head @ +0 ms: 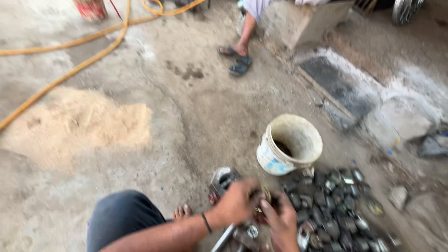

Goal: The person sits on the ground and uses pliers and a hammer to disassemble small electrical components, likely motor parts. They extract copper wire coils from the metal casings and place the separated parts into a bucket.

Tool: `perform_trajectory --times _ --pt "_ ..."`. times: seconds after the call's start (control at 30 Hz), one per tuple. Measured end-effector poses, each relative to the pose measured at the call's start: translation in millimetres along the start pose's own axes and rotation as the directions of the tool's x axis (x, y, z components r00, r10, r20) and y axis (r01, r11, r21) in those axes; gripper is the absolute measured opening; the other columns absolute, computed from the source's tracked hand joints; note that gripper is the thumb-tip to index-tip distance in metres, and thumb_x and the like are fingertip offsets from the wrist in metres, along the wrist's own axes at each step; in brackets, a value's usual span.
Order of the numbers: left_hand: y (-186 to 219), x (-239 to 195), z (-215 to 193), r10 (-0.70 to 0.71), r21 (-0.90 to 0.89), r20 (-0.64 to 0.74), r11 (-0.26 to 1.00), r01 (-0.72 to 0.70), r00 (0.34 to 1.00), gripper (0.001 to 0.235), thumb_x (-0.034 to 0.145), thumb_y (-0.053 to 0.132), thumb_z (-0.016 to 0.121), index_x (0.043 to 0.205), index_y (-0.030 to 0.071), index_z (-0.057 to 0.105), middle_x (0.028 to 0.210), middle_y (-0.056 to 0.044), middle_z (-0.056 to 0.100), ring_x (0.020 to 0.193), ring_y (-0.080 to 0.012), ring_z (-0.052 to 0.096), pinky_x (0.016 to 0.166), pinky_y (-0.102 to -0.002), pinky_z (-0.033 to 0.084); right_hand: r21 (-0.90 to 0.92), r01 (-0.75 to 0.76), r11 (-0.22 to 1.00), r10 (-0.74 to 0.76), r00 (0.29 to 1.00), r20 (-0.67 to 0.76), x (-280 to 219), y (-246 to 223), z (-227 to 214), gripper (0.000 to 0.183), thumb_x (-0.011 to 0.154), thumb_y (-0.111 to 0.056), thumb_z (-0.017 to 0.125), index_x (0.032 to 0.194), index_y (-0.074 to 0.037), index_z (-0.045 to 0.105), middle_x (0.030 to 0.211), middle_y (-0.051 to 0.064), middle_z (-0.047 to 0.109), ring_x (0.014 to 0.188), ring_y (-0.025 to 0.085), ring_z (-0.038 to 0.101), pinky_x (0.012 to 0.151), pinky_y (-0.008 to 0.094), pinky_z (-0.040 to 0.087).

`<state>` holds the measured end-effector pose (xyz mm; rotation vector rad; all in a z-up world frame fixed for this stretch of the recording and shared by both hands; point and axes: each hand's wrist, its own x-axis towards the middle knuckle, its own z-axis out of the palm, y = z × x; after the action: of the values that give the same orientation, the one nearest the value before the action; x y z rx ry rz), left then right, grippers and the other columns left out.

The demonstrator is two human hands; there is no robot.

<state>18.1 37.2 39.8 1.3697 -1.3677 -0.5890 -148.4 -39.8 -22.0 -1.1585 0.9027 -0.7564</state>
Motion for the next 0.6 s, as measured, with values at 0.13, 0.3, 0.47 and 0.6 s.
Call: perform_trajectory --times 0.13,0.3,0.47,0.6 --pt "-15.4 0.2 6.2 -0.223 -0.151 0.051 0.962 0.228 0.974 0.015 0.086 0.006 0.071 0.094 0.0 0.06 0.083 -0.016 0.065 0.079 -0.0297 0.068 0.069 -0.038 0.055 -0.125 0.121 0.985 -0.12 0.993 0.015 -2.1 14.2 -7.7 0.021 0.09 -0.002 0.068 0.11 0.002 0.07 0.092 0.003 0.072 0.079 0.01 0.068 0.069 0.028 0.059" --pt "-6.0 4.3 -10.4 0.069 -0.058 0.071 0.996 -0.065 0.995 0.017 0.08 -0.003 0.069 0.095 0.001 0.059 0.088 -0.014 0.062 0.08 -0.0254 0.066 0.071 -0.034 0.055 -0.111 0.075 0.991 -0.07 0.996 0.047 -12.4 -6.7 -1.0 0.018 0.089 0.002 0.072 0.107 0.002 0.072 0.091 0.004 0.072 0.078 0.01 0.066 0.072 0.027 0.058" --pt "6.7 14.0 -20.3 -0.068 -0.183 0.155 0.978 0.096 0.986 0.015 0.084 0.003 0.072 0.097 0.004 0.064 0.089 -0.009 0.067 0.078 -0.0239 0.071 0.068 -0.035 0.058 -0.252 0.167 0.953 -0.153 0.986 0.072 -9.5 -27.9 -1.0 0.019 0.087 0.006 0.068 0.105 -0.001 0.071 0.093 0.002 0.072 0.083 0.009 0.071 0.075 0.027 0.06" --pt "2.8 10.0 -20.2 0.19 0.139 0.018 0.972 -0.191 0.982 0.016 0.088 0.003 0.076 0.099 0.003 0.065 0.091 -0.012 0.065 0.083 -0.0285 0.066 0.07 -0.038 0.053 -0.193 0.322 0.927 -0.31 0.947 0.091 -14.8 -19.7 0.4 0.015 0.091 0.008 0.064 0.103 0.002 0.07 0.097 0.005 0.068 0.088 0.01 0.065 0.079 0.028 0.057"
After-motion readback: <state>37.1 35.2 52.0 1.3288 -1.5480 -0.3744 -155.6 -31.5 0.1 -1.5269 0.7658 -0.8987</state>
